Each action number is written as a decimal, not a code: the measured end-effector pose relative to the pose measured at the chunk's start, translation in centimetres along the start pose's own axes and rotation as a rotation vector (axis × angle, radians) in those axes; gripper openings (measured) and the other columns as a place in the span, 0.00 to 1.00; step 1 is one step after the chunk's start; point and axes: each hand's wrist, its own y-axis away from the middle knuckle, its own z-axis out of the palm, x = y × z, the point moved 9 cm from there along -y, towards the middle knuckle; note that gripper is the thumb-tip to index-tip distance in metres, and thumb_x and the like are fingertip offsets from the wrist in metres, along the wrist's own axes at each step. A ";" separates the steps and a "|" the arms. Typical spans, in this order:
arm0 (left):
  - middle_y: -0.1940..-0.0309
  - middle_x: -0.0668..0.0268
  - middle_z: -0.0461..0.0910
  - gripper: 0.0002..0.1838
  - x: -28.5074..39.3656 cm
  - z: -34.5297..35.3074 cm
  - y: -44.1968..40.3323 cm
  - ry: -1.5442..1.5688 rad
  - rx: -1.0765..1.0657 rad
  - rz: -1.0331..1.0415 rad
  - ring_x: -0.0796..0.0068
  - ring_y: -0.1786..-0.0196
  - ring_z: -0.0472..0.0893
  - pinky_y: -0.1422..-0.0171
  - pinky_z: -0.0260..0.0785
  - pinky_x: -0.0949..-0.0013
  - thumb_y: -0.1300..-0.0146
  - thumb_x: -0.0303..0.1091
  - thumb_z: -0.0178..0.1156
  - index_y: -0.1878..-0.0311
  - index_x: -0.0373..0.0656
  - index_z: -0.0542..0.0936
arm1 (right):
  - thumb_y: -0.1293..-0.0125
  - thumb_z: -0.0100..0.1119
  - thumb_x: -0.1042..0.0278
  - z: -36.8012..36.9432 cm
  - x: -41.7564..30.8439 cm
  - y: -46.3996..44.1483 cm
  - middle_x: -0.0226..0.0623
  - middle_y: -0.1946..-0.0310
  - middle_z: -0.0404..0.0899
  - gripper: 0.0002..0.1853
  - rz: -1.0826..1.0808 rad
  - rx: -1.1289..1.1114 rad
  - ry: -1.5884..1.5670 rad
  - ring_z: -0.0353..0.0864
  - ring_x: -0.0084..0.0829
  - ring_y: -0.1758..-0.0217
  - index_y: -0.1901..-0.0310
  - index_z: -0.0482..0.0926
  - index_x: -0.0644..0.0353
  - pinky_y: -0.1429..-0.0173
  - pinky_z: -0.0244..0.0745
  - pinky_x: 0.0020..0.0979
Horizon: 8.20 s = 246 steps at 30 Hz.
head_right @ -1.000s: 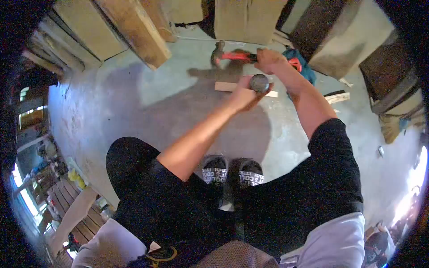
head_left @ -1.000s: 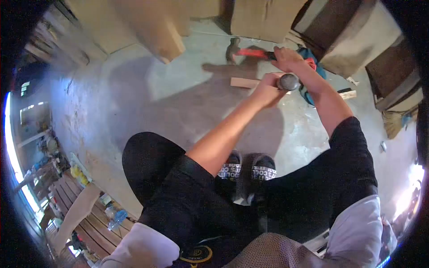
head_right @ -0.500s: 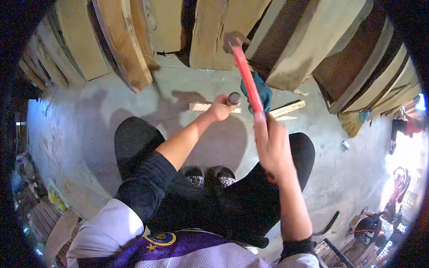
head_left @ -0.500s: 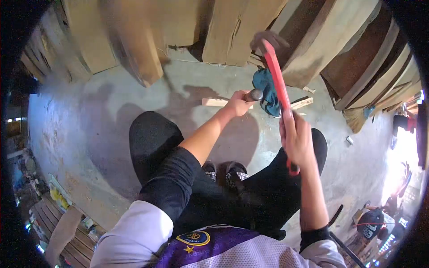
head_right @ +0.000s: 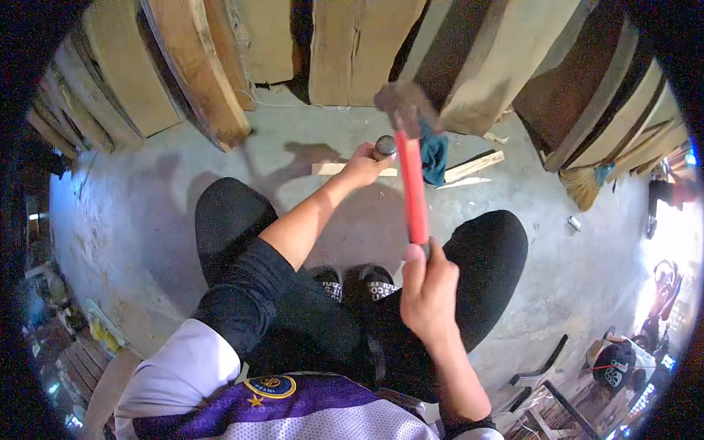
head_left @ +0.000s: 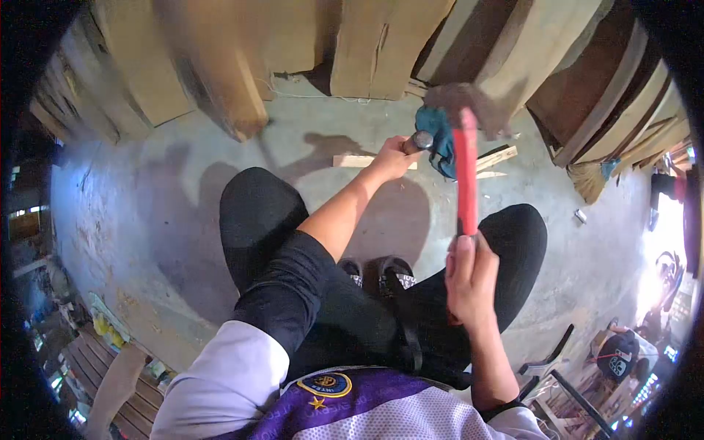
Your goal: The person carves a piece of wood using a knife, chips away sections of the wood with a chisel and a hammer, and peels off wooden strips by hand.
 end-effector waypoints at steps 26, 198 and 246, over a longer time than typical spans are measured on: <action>0.81 0.76 0.73 0.20 0.9 -2.2 1.0 -0.022 0.125 -0.052 0.85 0.75 0.66 0.70 0.60 0.71 0.40 0.44 0.71 0.78 0.41 0.75 | 0.24 0.46 0.57 1.2 0.4 -0.4 0.44 0.84 0.69 0.22 0.097 -0.077 -0.036 0.71 0.39 0.80 0.70 0.72 0.69 0.75 0.64 0.37; 0.80 0.73 0.74 0.16 6.6 -14.4 3.8 -0.014 0.231 0.100 0.80 0.74 0.71 0.66 0.67 0.69 0.43 0.38 0.71 0.76 0.42 0.73 | 0.31 0.58 0.62 -3.7 4.2 -22.2 0.44 0.72 0.74 0.19 -0.032 -0.247 0.395 0.76 0.42 0.69 0.44 0.73 0.62 0.60 0.73 0.39; 0.76 0.73 0.73 0.13 5.3 -13.2 6.0 0.039 0.403 0.173 0.83 0.70 0.70 0.63 0.68 0.70 0.42 0.35 0.69 0.69 0.37 0.78 | 0.27 0.50 0.58 6.6 -2.6 -4.6 0.54 0.83 0.71 0.19 -0.103 -0.366 0.080 0.74 0.58 0.77 0.64 0.74 0.71 0.73 0.66 0.43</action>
